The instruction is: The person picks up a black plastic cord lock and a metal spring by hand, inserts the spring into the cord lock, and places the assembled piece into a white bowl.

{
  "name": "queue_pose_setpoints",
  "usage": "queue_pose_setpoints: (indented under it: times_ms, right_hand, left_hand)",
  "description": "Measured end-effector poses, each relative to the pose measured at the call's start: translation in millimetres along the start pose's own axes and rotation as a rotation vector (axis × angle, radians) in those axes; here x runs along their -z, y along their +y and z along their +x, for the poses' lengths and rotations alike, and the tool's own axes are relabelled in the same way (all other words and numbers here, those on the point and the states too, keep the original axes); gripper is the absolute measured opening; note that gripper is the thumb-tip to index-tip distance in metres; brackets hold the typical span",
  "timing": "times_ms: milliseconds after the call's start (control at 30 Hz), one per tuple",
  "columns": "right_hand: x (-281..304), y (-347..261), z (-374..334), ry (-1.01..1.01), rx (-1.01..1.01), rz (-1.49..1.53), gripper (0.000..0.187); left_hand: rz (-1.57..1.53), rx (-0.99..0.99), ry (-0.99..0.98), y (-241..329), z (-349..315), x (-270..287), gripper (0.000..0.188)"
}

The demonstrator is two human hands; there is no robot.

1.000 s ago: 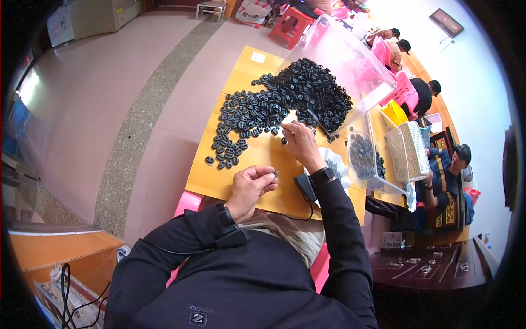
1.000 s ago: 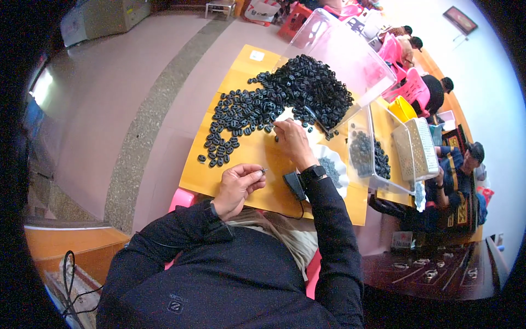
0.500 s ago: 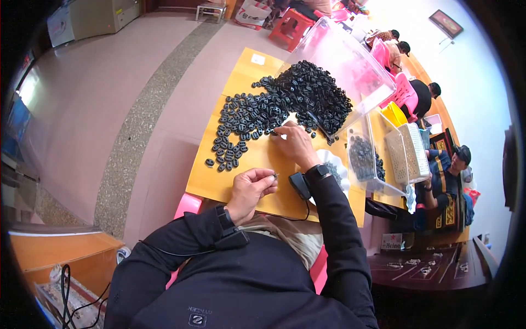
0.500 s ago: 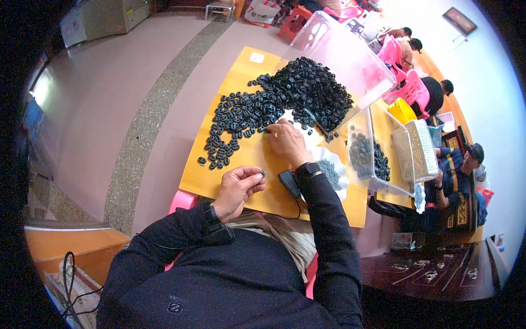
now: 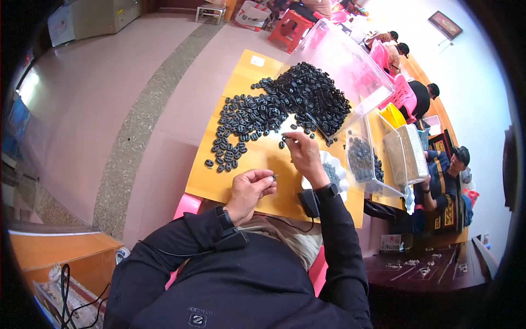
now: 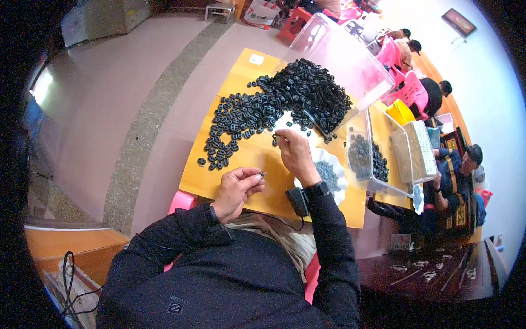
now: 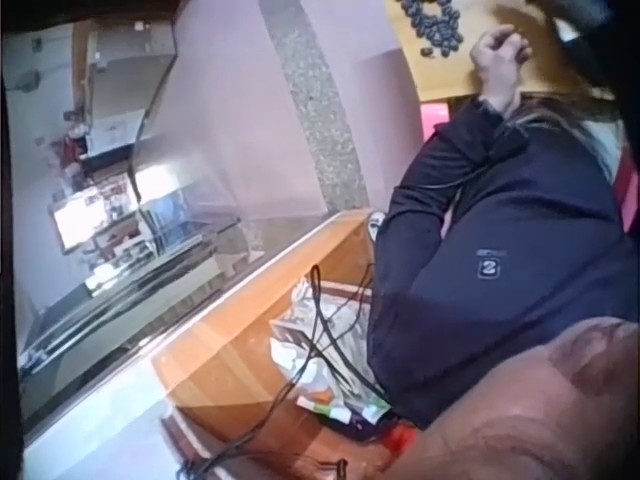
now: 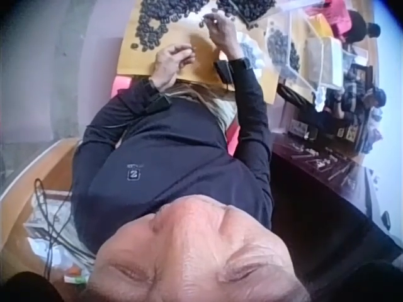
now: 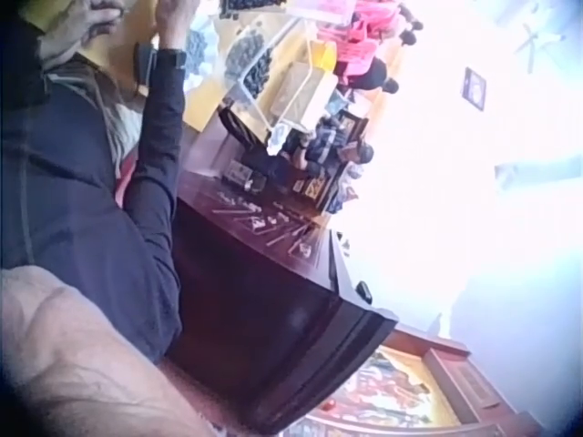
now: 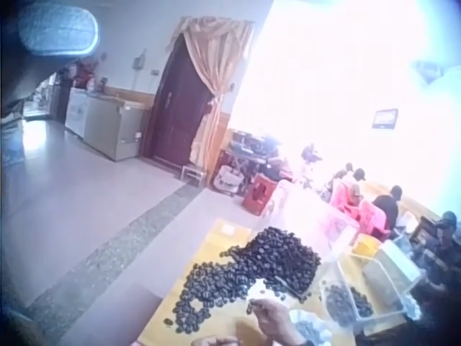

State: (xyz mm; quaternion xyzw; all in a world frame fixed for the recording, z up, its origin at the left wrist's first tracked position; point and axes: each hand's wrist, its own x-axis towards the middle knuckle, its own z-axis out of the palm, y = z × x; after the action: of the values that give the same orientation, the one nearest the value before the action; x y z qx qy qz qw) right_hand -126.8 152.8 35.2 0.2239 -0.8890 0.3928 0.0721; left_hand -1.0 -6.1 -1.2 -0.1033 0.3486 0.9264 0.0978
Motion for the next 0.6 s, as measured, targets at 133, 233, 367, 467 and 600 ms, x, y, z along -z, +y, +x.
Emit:
queue_pose_setpoints:
  times_ms: [133, 233, 367, 467, 600]
  right_hand:
    - [8, -34, -38, -0.002, -0.292, 0.546, 0.028]
    - [10, -44, -67, 0.04, -0.379, 0.766, 0.031]
    - [2, -47, -94, 0.093, -0.456, 0.97, 0.028]
    - [-5, -41, -104, 0.083, -0.475, 1.043, 0.024]
    - [-14, -45, -107, 0.102, -0.527, 1.135, 0.021]
  left_hand:
    - [0.01, -0.003, 0.005, -1, 0, 3, 0.013]
    - [0.025, -0.002, 0.02, 0, -1, 1, 0.015]
    - [0.031, -0.014, 0.017, -2, -1, 2, 0.016]
    - [0.045, -0.013, 0.029, -3, -1, -1, 0.016]
    - [0.056, -0.019, 0.034, -4, 0, 0, 0.017]
